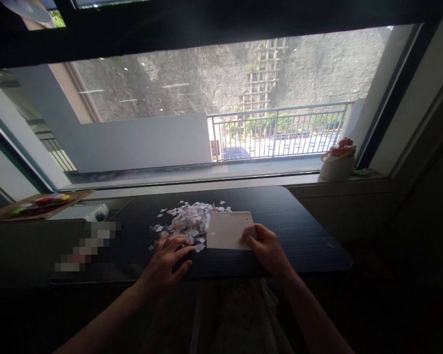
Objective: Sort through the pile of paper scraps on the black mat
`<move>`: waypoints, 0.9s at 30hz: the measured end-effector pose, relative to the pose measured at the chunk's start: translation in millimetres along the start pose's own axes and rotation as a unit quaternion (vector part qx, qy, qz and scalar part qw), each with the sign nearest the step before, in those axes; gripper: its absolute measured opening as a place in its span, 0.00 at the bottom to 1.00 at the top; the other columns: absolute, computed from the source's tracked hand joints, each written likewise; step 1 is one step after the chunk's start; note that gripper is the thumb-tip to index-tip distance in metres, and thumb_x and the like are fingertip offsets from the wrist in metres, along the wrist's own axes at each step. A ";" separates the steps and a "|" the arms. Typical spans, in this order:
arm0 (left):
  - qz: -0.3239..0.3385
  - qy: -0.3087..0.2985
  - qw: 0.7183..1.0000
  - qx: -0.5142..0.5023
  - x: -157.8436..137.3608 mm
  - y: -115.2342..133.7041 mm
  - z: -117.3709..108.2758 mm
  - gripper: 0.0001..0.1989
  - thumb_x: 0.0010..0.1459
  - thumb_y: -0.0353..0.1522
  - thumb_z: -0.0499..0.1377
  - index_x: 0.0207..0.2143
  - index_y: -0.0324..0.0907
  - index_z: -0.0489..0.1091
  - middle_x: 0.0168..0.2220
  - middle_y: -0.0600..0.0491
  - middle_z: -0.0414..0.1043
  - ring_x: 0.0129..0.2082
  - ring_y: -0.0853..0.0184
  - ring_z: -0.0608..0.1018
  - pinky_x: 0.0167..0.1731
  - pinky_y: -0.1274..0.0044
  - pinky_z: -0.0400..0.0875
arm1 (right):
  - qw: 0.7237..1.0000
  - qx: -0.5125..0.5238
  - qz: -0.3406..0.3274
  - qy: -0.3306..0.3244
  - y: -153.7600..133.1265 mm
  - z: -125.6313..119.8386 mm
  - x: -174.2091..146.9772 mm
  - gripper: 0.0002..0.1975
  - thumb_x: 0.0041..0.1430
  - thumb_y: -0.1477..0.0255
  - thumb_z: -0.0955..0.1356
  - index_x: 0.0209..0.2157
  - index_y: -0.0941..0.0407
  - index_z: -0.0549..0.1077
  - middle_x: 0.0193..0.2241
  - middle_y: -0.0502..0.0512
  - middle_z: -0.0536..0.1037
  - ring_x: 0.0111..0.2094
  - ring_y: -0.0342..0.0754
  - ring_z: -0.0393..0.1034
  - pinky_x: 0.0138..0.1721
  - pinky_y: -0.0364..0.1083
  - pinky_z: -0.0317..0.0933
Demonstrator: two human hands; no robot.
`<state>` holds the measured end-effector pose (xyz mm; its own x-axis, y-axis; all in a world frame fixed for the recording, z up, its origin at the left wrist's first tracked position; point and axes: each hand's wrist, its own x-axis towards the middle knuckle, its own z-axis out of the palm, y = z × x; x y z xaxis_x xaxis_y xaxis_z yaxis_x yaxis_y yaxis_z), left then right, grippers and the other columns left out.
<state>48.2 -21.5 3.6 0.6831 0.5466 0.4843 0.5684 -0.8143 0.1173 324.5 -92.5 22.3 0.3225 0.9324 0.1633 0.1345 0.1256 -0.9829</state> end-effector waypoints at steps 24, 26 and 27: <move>-0.004 0.052 0.998 0.042 -1.0 4.7 -1.7 0.12 0.57 0.32 0.53 0.42 0.44 0.72 0.44 0.48 0.68 0.52 0.55 0.67 0.58 0.50 0.48 | 0.987 -0.145 -0.068 0.019 -9.5 21.1 -3.4 0.08 0.53 0.65 0.66 0.30 0.56 0.71 0.29 0.53 0.77 0.31 0.50 0.71 0.33 0.47 0.64; 0.008 0.037 0.998 0.047 -0.7 4.1 -1.3 0.16 0.58 0.33 0.53 0.48 0.46 0.69 0.47 0.48 0.67 0.53 0.55 0.65 0.58 0.49 0.46 | 0.987 -0.140 -0.074 0.016 -9.4 24.4 -0.9 0.09 0.53 0.64 0.66 0.30 0.55 0.71 0.29 0.53 0.77 0.32 0.50 0.72 0.33 0.47 0.64; 0.014 0.029 0.998 0.050 -0.5 3.7 -1.2 0.17 0.58 0.33 0.53 0.50 0.47 0.67 0.48 0.48 0.66 0.54 0.55 0.65 0.59 0.49 0.45 | 0.986 -0.145 -0.076 0.011 -9.4 26.1 0.5 0.09 0.53 0.65 0.66 0.31 0.55 0.71 0.29 0.53 0.78 0.32 0.50 0.72 0.33 0.47 0.64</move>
<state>49.4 -25.0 4.8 0.6732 0.5098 0.5356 0.5943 -0.8040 0.0183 299.0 -84.4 29.4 0.2973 0.9025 0.3117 0.4447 0.1580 -0.8816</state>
